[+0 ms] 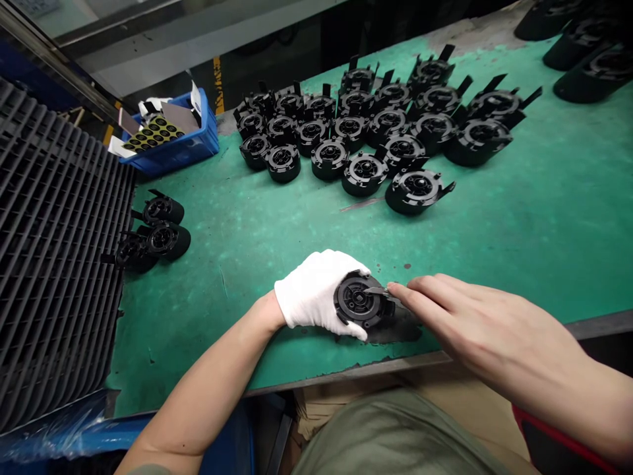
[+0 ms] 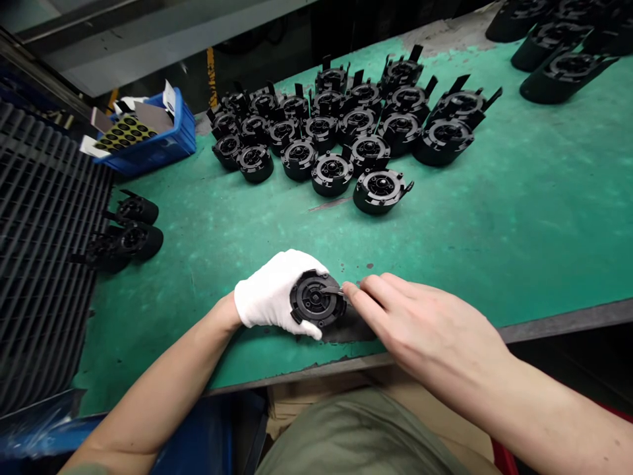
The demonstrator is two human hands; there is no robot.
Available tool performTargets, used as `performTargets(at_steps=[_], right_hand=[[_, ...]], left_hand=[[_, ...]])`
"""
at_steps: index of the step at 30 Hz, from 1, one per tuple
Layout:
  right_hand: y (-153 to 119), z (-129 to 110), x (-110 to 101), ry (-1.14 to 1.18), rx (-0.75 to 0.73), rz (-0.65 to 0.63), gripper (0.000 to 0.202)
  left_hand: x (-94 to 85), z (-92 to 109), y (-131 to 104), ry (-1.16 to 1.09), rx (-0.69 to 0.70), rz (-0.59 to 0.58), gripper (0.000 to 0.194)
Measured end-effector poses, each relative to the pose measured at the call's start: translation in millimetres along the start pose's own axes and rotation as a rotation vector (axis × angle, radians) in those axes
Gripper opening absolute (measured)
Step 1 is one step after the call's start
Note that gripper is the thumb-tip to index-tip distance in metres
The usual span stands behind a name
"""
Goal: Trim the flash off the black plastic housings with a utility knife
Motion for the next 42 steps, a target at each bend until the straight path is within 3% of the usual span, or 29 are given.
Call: performTargets(at_steps=[11,17,24,29,33,38,42], right_hand=[[-3.8,24.4,7.0,0.078,-0.190,-0.031,0.056],[0.0,37.6,-1.3,0.114,0.020,0.005,0.047],[-6.4,32.2,13.5,0.119,0.011,-0.030,0.049],[-3.4,36.0,15.2,0.123,-0.048,-0.034,0.040],[1.4,35.6,8.8,0.176,0.046,-0.041,0.035],[-10.6,23.9,7.1,0.314,0.255,0.032,0.039],[-24.5,4.5,18.1,0.334,0.283,0.063,0.028]], left_hand=[[2.2,-4.9,-0.8,0.003,0.007,0.043,0.092],[6.5,-11.9,-2.6,0.016,0.003,0.062,0.105],[6.3,-14.1,-3.0,0.014,-0.005,0.065,0.108],[4.4,-8.0,-0.9,0.010,0.004,0.014,0.094],[3.6,-9.7,0.6,0.008,-0.009,0.048,0.100],[3.9,-12.3,3.4,0.027,-0.056,0.124,0.096],[5.3,-11.5,4.0,0.122,-0.114,0.155,0.096]])
Point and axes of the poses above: each hand's wrist, its own y-axis towards the middle knuckle, its own x-axis out of the palm, z = x × y, the point moved 5 cm from there along y, towards the middle knuckle, and after that the axes turned 3 degrees about z, right-handed, at the moved point
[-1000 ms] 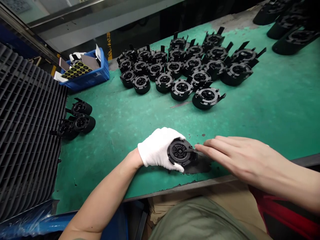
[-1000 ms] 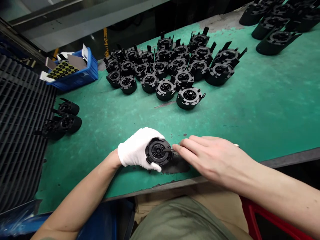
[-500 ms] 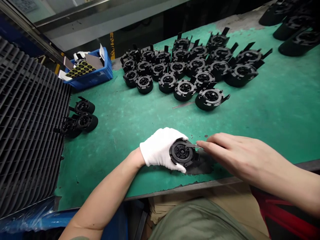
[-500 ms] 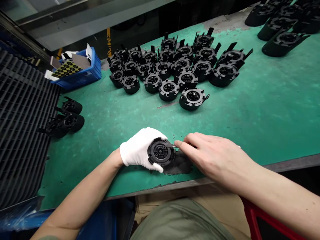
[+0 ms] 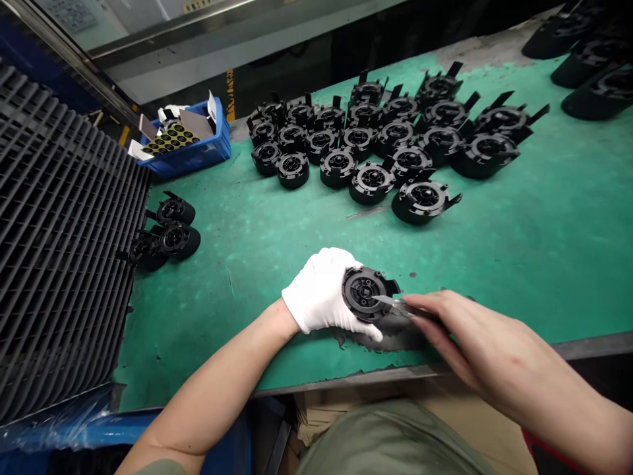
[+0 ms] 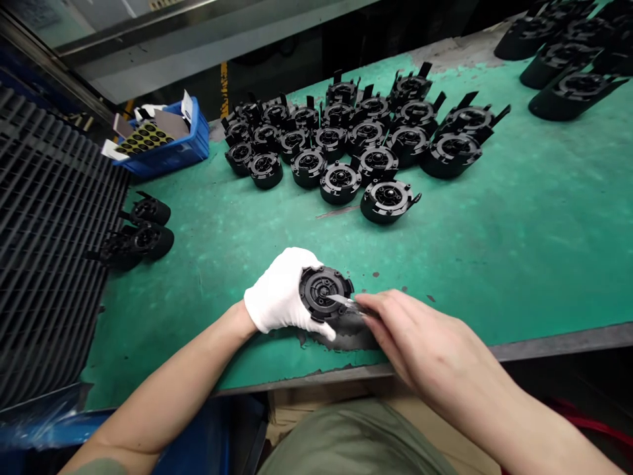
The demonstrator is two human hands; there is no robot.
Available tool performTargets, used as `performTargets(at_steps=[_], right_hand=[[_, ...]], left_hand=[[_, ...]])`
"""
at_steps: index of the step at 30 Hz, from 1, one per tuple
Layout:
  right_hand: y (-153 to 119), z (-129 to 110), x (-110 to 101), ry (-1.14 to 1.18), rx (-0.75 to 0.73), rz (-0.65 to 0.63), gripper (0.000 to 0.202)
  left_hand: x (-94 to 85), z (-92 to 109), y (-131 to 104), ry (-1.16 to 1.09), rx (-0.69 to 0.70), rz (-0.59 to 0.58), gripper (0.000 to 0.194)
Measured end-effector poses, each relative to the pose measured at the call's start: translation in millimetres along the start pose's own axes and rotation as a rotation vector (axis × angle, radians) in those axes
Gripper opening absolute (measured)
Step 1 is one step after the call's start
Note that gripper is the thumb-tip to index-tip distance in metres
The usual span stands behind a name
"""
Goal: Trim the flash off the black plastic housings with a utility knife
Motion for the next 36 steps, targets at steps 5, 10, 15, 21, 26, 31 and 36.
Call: performTargets(at_steps=[5,10,15,21,26,31,36], right_hand=[[-0.7,-9.1,5.2,-0.139,-0.066,0.072,0.020],[4.3,-11.8,-1.0,-0.233,-0.100,0.107,0.018],[3.7,-12.2,0.4,-0.228,-0.086,0.106,0.020],[8.3,-12.8,4.1,-0.251,-0.078,0.084,0.020],[11.0,-20.1,-2.1,-0.285,-0.118,0.042,0.031],[10.7,-30.3,-5.8,-0.345,-0.134,0.024,0.040],[5.8,-36.4,-4.1,-0.368,-0.120,-0.002,0.053]], left_hand=[[1.8,1.7,-1.3,0.057,0.027,0.032,0.090],[2.7,-1.6,-2.8,0.074,0.008,0.074,0.095],[3.1,-3.1,-4.7,0.041,0.001,0.092,0.094],[4.1,-5.5,-4.9,0.016,0.005,0.099,0.096],[4.6,-6.5,-5.1,0.049,-0.006,0.102,0.096],[2.3,-3.6,-4.2,0.037,-0.018,0.084,0.091],[-0.9,1.0,-4.1,0.006,-0.030,0.072,0.084]])
Point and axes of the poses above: each hand's wrist, its own y-axis towards the middle knuckle, its own x-axis out of the palm, z = x × y, the point moved 5 cm from there along y, towards the middle knuckle, and after that the axes turned 3 degrees about z, right-handed, at the moved point
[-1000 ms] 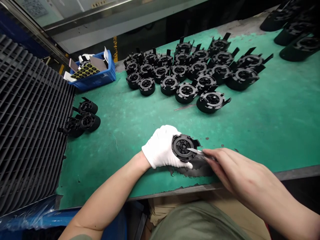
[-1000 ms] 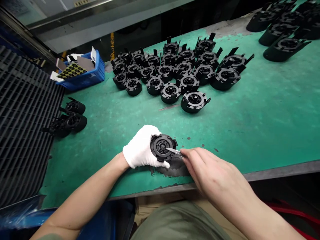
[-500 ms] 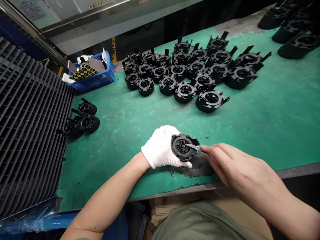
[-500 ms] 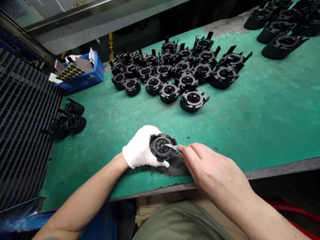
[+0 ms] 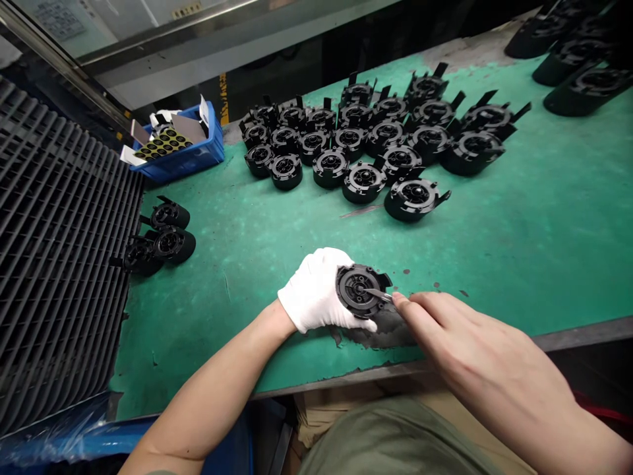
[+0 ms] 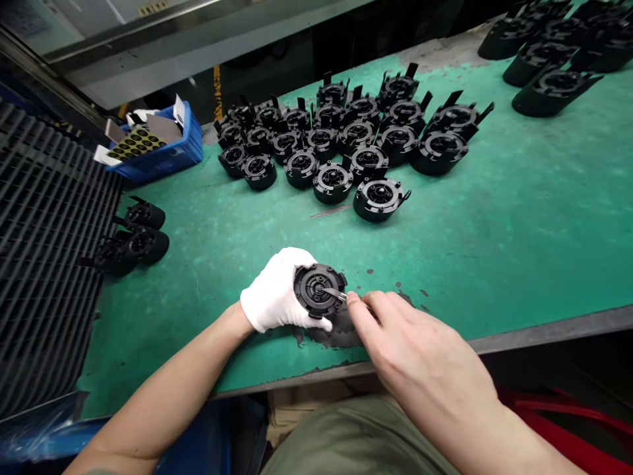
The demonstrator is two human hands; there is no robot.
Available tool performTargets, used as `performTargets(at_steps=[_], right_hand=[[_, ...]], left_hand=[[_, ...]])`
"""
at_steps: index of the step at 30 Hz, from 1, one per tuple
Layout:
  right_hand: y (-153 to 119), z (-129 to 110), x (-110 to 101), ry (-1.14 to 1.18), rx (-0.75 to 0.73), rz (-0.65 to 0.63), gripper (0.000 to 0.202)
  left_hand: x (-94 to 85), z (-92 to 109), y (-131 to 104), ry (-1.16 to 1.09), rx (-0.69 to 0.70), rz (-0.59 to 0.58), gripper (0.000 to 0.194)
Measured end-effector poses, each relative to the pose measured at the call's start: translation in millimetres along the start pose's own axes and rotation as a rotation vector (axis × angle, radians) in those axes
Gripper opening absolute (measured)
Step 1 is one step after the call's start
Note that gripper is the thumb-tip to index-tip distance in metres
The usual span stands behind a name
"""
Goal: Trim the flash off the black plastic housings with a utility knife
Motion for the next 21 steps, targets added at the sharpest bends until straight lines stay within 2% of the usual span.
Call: performTargets(at_steps=[6,8,11,14,17,21], right_hand=[[1.8,-8.1,1.1,0.014,0.003,0.008,0.049],[2.1,-7.3,3.1,0.046,0.027,0.027,0.039],[-2.8,0.3,7.6,0.196,0.144,0.071,0.018],[-13.7,7.5,16.1,0.384,0.284,0.089,0.019],[-23.8,9.7,28.5,0.429,0.330,0.098,0.021],[-27.0,21.4,46.6,0.372,0.302,0.122,0.022]], left_hand=[[-3.2,3.4,2.0,-0.063,-0.004,-0.018,0.081],[-3.9,2.8,2.9,-0.091,-0.012,-0.023,0.081],[-0.3,-2.7,2.0,-0.143,-0.017,-0.024,0.081],[1.0,-14.6,-2.8,-0.198,-0.050,0.143,0.097],[0.9,-23.7,-10.6,-0.218,-0.075,0.310,0.108],[3.0,-20.2,-15.6,-0.241,0.007,0.248,0.103]])
Point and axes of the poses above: each hand's wrist, its own y-axis towards the middle knuckle, its own x-axis out of the palm, z = x × y, the point moved 5 cm from there along y, towards the middle knuckle, and after that the axes turned 3 degrees about z, right-handed, at the moved point
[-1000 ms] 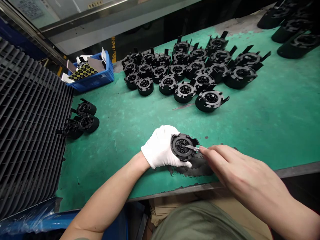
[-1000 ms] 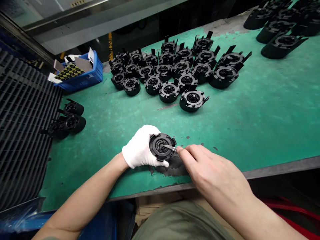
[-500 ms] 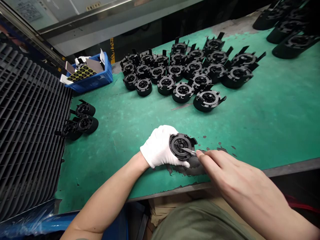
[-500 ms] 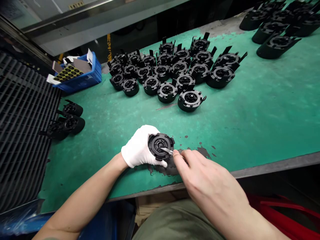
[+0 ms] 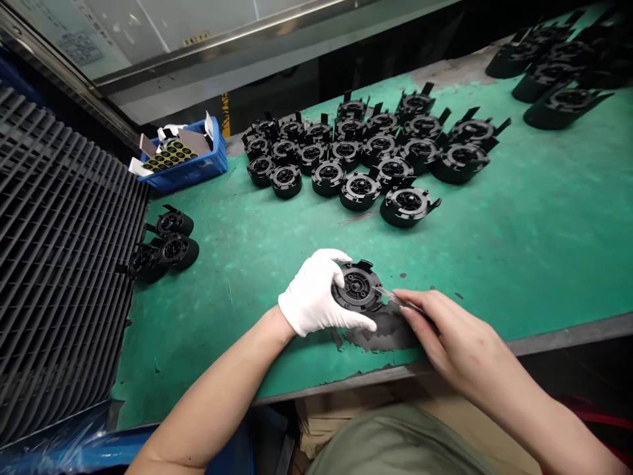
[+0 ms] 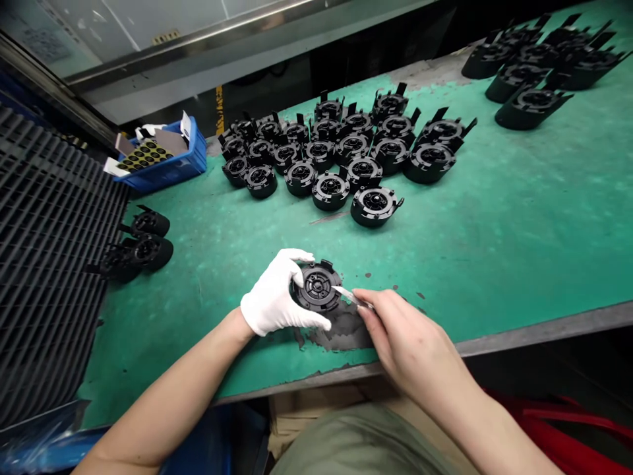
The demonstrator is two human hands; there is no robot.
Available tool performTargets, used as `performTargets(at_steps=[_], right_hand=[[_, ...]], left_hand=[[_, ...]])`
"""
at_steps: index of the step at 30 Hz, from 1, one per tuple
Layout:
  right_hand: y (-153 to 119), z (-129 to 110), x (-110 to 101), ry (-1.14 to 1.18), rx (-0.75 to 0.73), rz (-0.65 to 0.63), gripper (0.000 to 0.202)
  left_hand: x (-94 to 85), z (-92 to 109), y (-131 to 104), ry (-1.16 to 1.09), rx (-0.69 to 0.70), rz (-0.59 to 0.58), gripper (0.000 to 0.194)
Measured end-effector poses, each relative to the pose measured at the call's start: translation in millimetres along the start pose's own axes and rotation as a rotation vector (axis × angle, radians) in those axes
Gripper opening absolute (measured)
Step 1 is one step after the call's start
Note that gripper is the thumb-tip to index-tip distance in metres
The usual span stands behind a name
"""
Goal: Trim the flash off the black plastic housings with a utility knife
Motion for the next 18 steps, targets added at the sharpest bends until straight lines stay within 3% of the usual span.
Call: performTargets(at_steps=[4,7,10,13,18], right_hand=[[15.2,19.7,-4.4,-0.010,-0.046,-0.014,0.025],[28.3,21.7,-16.0,-0.026,-0.176,-0.078,0.030],[36.5,16.1,-23.9,-0.103,-0.351,-0.115,0.033],[41.6,14.7,-23.5,-0.148,-0.400,-0.109,0.037],[44.1,17.3,-14.8,-0.134,-0.393,-0.123,0.044]], left_hand=[[-4.7,3.8,1.5,-0.038,-0.002,-0.031,0.120],[-2.4,8.9,6.4,-0.001,0.032,-0.162,0.141],[1.1,16.5,10.4,0.061,0.106,-0.285,0.128],[1.1,17.8,11.6,0.133,0.081,-0.301,0.113],[2.1,13.0,7.9,0.117,0.107,-0.284,0.123]])
Point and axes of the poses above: each hand's wrist, its own y-axis towards the middle knuckle, its own x-axis out of the palm, z = x × y, the point moved 5 cm from there along y, towards the middle knuckle, and after that the axes turned 3 degrees about z, right-handed, at the moved point
